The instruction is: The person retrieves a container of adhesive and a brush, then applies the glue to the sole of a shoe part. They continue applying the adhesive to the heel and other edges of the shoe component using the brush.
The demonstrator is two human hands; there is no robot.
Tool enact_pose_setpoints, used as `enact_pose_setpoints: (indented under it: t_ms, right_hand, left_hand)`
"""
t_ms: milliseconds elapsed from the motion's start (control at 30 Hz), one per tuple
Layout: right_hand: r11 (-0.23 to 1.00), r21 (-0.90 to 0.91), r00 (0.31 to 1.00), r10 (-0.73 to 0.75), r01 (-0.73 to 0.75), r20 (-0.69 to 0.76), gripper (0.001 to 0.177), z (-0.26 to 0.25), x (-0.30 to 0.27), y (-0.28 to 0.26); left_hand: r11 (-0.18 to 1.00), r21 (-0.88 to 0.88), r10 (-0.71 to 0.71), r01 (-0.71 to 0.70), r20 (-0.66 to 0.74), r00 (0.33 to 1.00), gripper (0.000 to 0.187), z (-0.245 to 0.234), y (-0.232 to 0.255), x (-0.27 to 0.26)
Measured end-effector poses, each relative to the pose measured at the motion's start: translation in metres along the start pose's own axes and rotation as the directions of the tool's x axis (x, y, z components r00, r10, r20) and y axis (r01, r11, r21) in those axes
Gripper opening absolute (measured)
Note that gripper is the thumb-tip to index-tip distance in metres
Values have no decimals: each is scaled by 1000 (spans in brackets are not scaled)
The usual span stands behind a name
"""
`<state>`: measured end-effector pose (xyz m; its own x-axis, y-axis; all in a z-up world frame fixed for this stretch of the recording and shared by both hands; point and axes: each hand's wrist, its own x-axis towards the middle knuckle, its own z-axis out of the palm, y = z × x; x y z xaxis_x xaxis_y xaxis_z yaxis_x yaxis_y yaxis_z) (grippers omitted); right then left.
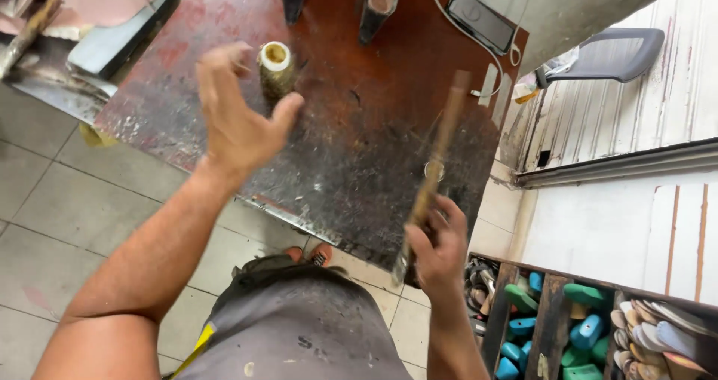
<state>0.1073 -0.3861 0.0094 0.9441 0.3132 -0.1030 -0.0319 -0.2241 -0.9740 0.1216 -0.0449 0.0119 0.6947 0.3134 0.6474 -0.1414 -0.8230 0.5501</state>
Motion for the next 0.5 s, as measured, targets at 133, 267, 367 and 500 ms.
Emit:
enact_pose_setpoints:
  t_ms: [133, 267, 367, 500]
  right_hand:
    - [827, 493, 959, -274, 270, -66, 33, -56, -34, 29]
    - [748, 558, 919, -389, 358, -68, 25, -86, -52, 50]
    - [772, 542, 939, -322, 332, -116, 21, -101, -57, 69]
    - [778, 534, 942, -300, 332, -148, 19, -117, -58, 86]
  left_hand:
    - [959, -278, 20, 45, 227, 974, 86, 59, 53, 38]
    - [967, -54, -230, 251, 250, 941, 97, 184, 5, 86]
    - [903, -1, -419, 429, 219, 881, 96, 223, -17, 106]
    - [900, -76, -420, 429, 112, 901, 49, 200, 7, 83]
